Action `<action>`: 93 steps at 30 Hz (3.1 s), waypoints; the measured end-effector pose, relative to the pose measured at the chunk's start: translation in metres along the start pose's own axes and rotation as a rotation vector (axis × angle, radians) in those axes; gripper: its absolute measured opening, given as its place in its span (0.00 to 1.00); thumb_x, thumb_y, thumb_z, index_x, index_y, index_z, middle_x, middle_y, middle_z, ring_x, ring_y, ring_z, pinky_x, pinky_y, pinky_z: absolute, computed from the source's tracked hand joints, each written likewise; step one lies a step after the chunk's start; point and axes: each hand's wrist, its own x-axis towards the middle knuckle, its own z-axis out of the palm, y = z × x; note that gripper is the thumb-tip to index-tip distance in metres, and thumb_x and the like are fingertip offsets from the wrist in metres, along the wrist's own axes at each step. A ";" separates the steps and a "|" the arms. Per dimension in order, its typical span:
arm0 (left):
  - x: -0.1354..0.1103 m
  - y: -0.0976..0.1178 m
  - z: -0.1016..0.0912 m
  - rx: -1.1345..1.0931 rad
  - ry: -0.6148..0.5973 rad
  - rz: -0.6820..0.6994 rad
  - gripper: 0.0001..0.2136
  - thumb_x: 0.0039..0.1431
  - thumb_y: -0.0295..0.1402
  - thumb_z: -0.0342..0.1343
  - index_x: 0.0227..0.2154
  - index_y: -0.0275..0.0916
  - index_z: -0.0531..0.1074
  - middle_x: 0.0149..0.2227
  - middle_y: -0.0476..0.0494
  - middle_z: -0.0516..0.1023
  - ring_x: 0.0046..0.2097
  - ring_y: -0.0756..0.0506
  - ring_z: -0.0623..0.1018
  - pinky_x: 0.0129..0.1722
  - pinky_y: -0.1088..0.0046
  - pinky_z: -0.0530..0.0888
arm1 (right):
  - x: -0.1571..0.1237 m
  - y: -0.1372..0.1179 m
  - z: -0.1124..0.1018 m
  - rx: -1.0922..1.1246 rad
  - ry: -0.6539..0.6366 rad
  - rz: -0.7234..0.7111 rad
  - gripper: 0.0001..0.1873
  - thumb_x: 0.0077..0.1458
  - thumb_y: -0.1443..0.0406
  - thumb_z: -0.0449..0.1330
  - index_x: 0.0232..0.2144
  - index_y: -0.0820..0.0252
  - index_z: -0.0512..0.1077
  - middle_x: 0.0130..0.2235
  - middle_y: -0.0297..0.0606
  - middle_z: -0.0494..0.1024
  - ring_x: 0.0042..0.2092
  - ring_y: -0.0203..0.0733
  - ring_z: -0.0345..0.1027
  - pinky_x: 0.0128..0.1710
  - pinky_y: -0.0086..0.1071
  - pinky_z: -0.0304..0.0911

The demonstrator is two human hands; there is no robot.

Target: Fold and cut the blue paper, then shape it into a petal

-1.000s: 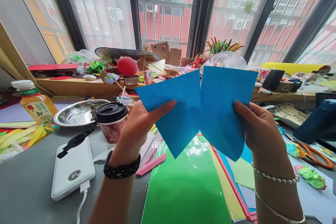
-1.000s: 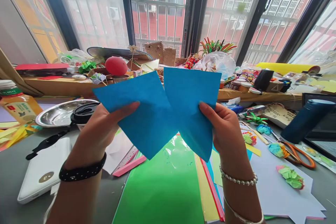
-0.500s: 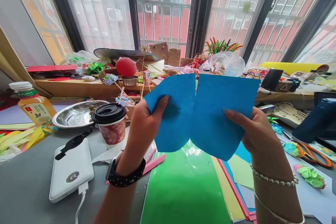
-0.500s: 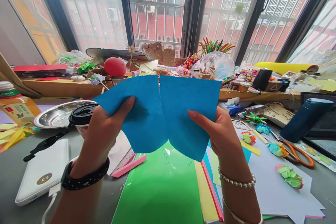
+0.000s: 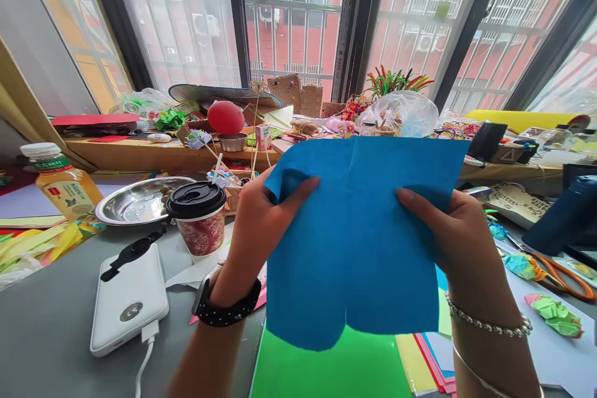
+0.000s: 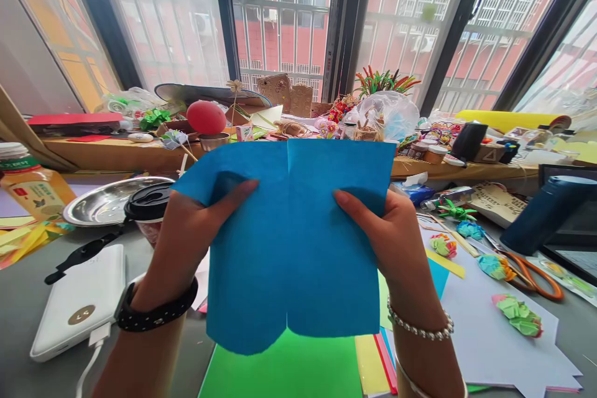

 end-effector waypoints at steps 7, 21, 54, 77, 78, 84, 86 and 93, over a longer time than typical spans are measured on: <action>0.000 -0.006 -0.006 -0.085 0.093 0.069 0.08 0.46 0.40 0.57 0.24 0.42 0.72 0.24 0.54 0.75 0.28 0.49 0.73 0.27 0.76 0.71 | -0.003 -0.002 0.000 0.027 -0.014 -0.002 0.08 0.36 0.61 0.67 0.25 0.52 0.74 0.28 0.33 0.79 0.27 0.42 0.72 0.22 0.31 0.71; -0.002 -0.002 -0.008 -0.164 0.171 0.193 0.08 0.46 0.37 0.58 0.30 0.41 0.75 0.30 0.53 0.78 0.34 0.49 0.76 0.36 0.77 0.72 | -0.006 -0.004 0.004 0.168 -0.037 0.040 0.10 0.36 0.61 0.67 0.26 0.54 0.75 0.27 0.32 0.79 0.26 0.43 0.73 0.22 0.31 0.72; -0.004 -0.002 0.001 -0.123 0.360 0.207 0.08 0.43 0.38 0.60 0.27 0.42 0.73 0.25 0.59 0.75 0.34 0.46 0.76 0.37 0.70 0.73 | -0.002 -0.003 0.005 0.180 -0.047 0.129 0.06 0.37 0.62 0.66 0.24 0.53 0.75 0.26 0.31 0.79 0.22 0.38 0.71 0.21 0.25 0.71; -0.003 0.004 -0.004 -0.305 0.292 -0.063 0.05 0.41 0.33 0.62 0.21 0.38 0.73 0.21 0.55 0.75 0.25 0.51 0.72 0.24 0.78 0.70 | 0.006 0.005 -0.001 0.083 -0.139 -0.031 0.14 0.31 0.60 0.68 0.25 0.57 0.74 0.28 0.35 0.79 0.29 0.47 0.73 0.26 0.37 0.72; -0.002 0.000 -0.004 -0.329 0.245 -0.064 0.06 0.41 0.35 0.62 0.21 0.38 0.73 0.21 0.55 0.75 0.25 0.51 0.72 0.23 0.78 0.70 | 0.007 0.006 -0.001 0.060 -0.130 -0.039 0.14 0.30 0.62 0.69 0.26 0.57 0.75 0.29 0.35 0.79 0.31 0.48 0.73 0.27 0.38 0.72; 0.002 -0.012 -0.006 -0.605 0.073 -0.067 0.08 0.47 0.37 0.58 0.29 0.40 0.74 0.31 0.48 0.78 0.33 0.45 0.77 0.28 0.73 0.75 | 0.005 0.006 0.002 0.047 -0.041 -0.092 0.09 0.33 0.65 0.68 0.25 0.55 0.75 0.28 0.33 0.79 0.30 0.47 0.73 0.29 0.39 0.72; 0.001 -0.009 -0.007 -0.636 0.004 -0.086 0.08 0.47 0.37 0.58 0.31 0.42 0.74 0.34 0.47 0.78 0.35 0.44 0.77 0.30 0.71 0.75 | 0.004 0.004 0.003 0.083 -0.034 -0.083 0.09 0.34 0.64 0.67 0.25 0.54 0.75 0.29 0.33 0.79 0.31 0.47 0.73 0.30 0.39 0.72; -0.002 -0.006 -0.004 -0.638 -0.140 -0.191 0.13 0.40 0.34 0.63 0.33 0.40 0.74 0.33 0.45 0.79 0.32 0.42 0.78 0.28 0.68 0.76 | -0.001 -0.003 0.004 0.164 -0.117 0.037 0.10 0.36 0.62 0.66 0.27 0.53 0.75 0.30 0.34 0.79 0.29 0.46 0.73 0.29 0.37 0.72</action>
